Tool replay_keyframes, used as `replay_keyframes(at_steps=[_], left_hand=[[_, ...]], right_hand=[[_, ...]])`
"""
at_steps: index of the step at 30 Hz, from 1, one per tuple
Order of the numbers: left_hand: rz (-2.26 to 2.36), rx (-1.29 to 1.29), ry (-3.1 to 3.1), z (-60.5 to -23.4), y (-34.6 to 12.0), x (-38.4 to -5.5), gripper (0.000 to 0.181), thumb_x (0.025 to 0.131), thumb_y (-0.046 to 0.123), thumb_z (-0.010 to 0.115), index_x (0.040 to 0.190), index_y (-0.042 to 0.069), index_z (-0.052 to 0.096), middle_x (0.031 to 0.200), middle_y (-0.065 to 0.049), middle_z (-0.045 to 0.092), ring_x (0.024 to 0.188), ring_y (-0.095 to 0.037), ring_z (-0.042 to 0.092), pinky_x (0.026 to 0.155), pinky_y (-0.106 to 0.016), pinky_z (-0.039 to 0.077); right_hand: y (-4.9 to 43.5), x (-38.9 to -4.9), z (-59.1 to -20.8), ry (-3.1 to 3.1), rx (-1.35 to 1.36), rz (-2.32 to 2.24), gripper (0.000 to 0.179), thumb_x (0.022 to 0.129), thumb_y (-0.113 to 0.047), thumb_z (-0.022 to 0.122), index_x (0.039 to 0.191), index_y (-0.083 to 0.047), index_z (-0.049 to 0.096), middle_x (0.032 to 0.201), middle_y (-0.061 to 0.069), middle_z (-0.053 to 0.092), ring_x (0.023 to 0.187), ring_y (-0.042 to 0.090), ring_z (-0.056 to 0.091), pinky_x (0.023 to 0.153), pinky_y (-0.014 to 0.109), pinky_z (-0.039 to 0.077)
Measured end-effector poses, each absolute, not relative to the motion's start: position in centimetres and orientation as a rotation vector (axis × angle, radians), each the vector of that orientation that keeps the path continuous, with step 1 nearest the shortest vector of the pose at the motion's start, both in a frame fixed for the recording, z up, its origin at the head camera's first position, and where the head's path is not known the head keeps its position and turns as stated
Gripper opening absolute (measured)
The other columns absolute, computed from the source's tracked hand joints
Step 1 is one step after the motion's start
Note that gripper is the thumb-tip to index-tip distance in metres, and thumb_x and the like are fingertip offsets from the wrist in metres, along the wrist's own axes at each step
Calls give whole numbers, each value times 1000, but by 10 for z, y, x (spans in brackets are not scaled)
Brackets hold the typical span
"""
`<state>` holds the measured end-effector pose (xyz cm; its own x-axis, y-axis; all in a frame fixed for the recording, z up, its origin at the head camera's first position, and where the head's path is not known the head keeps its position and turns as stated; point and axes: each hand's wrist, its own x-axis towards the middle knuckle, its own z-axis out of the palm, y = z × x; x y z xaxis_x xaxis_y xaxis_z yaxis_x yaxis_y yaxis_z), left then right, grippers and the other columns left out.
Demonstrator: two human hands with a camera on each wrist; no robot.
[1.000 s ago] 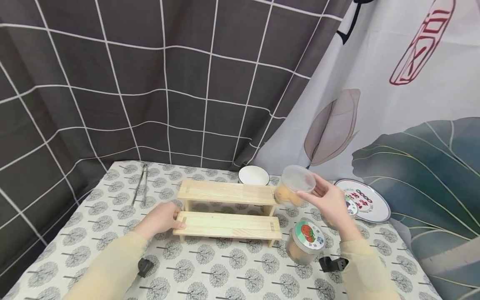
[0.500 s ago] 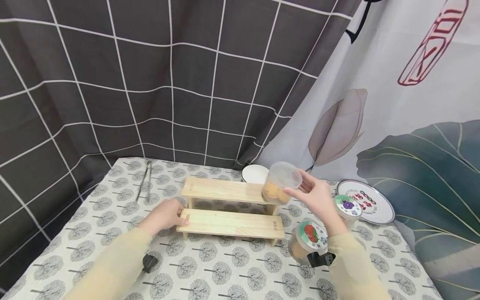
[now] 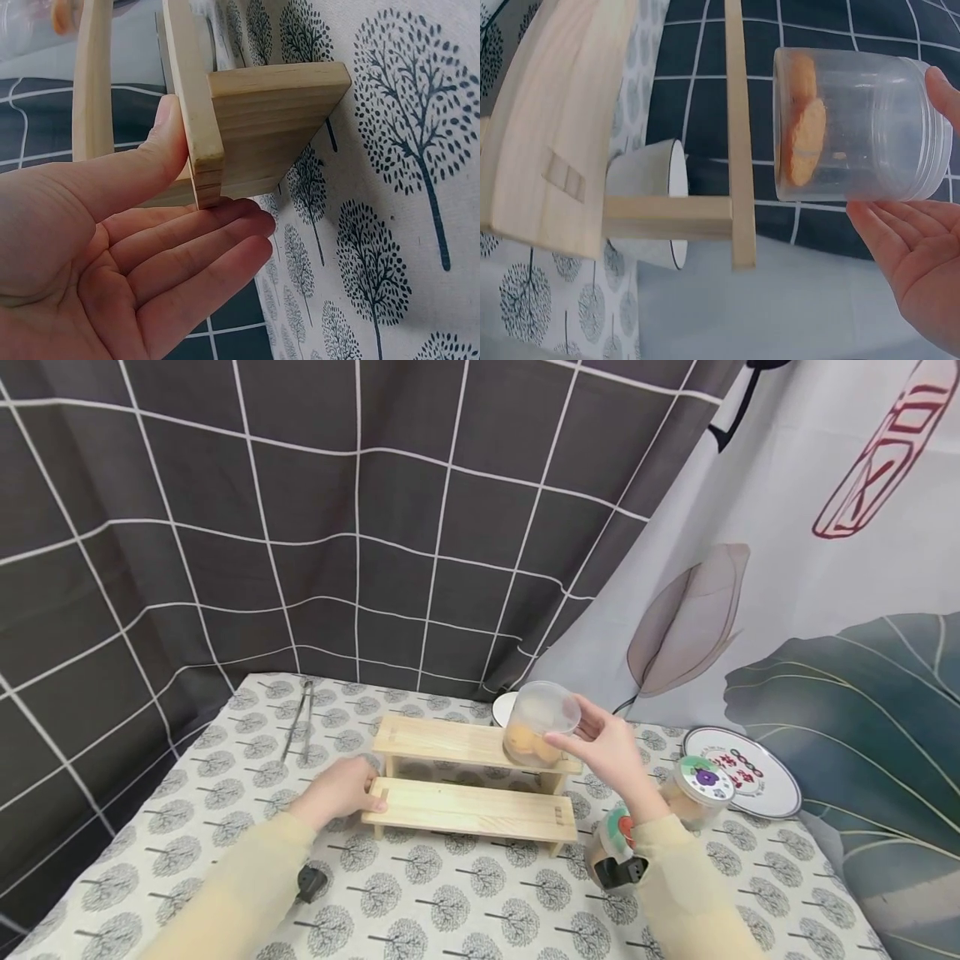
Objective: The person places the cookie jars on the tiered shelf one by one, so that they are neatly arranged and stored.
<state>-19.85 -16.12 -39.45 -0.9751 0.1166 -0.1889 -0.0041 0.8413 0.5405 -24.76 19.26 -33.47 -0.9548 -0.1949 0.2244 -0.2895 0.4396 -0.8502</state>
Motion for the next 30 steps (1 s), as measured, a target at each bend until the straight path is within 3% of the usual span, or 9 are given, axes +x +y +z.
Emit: replay_keyframes(at_steps=[16, 30], left_hand=[[832, 90, 2807, -392, -159, -199, 33, 70, 23, 78, 90, 1, 67, 68, -2, 59, 62, -16, 52, 61, -30, 46], [809, 116, 2833, -390, -160, -196, 31, 69, 22, 79, 88, 1, 66, 71, -2, 60, 63, -16, 52, 63, -31, 46]], right_hand=[[151, -256, -330, -2578, 514, 1604, 90, 69, -38, 84, 141, -6, 42, 139, 14, 50, 121, 23, 55, 96, 27, 44], [105, -266, -339, -2506, 613, 1729, 79, 71, -24, 85, 137, -1, 47, 134, 13, 55, 119, 21, 57, 95, 25, 46]])
